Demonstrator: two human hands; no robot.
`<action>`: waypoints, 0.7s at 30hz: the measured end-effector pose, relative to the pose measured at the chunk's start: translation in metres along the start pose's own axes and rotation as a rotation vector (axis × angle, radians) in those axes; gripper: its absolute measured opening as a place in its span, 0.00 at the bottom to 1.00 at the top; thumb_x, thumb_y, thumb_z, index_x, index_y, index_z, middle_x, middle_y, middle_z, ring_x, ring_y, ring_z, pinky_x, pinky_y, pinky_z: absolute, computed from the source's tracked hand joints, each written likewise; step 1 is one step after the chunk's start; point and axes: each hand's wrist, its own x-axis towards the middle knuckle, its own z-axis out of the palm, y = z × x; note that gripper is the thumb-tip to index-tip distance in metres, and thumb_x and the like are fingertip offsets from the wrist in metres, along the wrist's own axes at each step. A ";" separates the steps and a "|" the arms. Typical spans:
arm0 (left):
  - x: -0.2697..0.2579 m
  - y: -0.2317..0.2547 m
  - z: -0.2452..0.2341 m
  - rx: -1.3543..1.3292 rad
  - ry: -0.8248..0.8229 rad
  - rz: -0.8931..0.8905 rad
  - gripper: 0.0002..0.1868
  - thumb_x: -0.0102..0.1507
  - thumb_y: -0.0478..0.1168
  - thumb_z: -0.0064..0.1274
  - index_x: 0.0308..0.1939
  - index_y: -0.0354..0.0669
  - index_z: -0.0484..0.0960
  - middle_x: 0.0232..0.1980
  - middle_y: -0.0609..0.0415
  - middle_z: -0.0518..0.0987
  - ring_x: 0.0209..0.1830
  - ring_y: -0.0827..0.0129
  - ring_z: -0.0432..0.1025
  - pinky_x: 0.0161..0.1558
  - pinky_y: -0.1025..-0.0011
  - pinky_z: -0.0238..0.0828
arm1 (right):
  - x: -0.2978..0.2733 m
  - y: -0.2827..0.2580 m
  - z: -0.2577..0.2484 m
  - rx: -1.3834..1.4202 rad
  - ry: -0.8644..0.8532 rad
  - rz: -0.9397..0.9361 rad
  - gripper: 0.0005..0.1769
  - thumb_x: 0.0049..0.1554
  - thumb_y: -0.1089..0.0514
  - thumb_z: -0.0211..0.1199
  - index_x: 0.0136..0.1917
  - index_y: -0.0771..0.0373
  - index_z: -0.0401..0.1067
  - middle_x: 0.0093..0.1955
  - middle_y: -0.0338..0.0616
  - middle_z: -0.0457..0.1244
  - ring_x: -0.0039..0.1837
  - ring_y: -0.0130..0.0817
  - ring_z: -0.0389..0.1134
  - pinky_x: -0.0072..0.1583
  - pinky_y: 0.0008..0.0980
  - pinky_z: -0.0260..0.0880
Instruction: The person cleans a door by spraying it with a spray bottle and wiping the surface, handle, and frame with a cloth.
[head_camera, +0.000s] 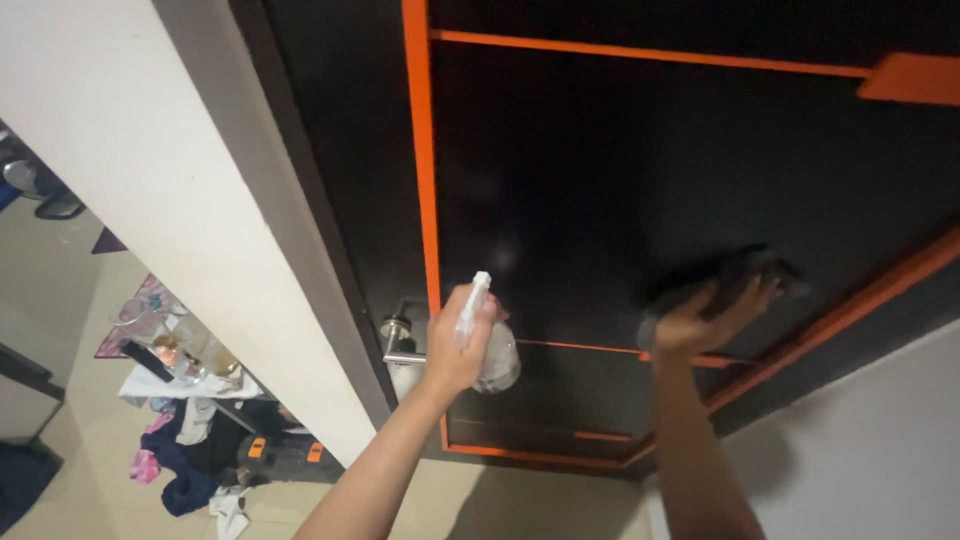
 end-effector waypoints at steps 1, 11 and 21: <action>0.001 0.000 0.002 -0.005 0.005 0.004 0.12 0.71 0.44 0.45 0.49 0.38 0.76 0.38 0.50 0.85 0.42 0.63 0.83 0.46 0.66 0.78 | 0.000 0.001 0.005 0.041 0.031 -0.040 0.27 0.72 0.53 0.55 0.80 0.61 0.57 0.81 0.56 0.56 0.84 0.60 0.52 0.83 0.72 0.47; 0.004 0.004 0.026 0.058 -0.040 -0.010 0.13 0.72 0.45 0.44 0.51 0.39 0.75 0.38 0.50 0.86 0.41 0.63 0.83 0.45 0.65 0.77 | -0.025 0.095 -0.014 -0.173 0.153 0.727 0.41 0.67 0.36 0.48 0.75 0.75 0.59 0.73 0.66 0.58 0.73 0.60 0.64 0.72 0.49 0.65; 0.003 0.003 0.046 -0.028 -0.051 0.031 0.14 0.71 0.46 0.44 0.50 0.38 0.76 0.39 0.50 0.86 0.42 0.63 0.83 0.47 0.66 0.77 | -0.013 0.101 -0.017 -0.330 0.129 0.545 0.33 0.69 0.44 0.48 0.75 0.73 0.62 0.75 0.63 0.59 0.76 0.57 0.62 0.76 0.52 0.62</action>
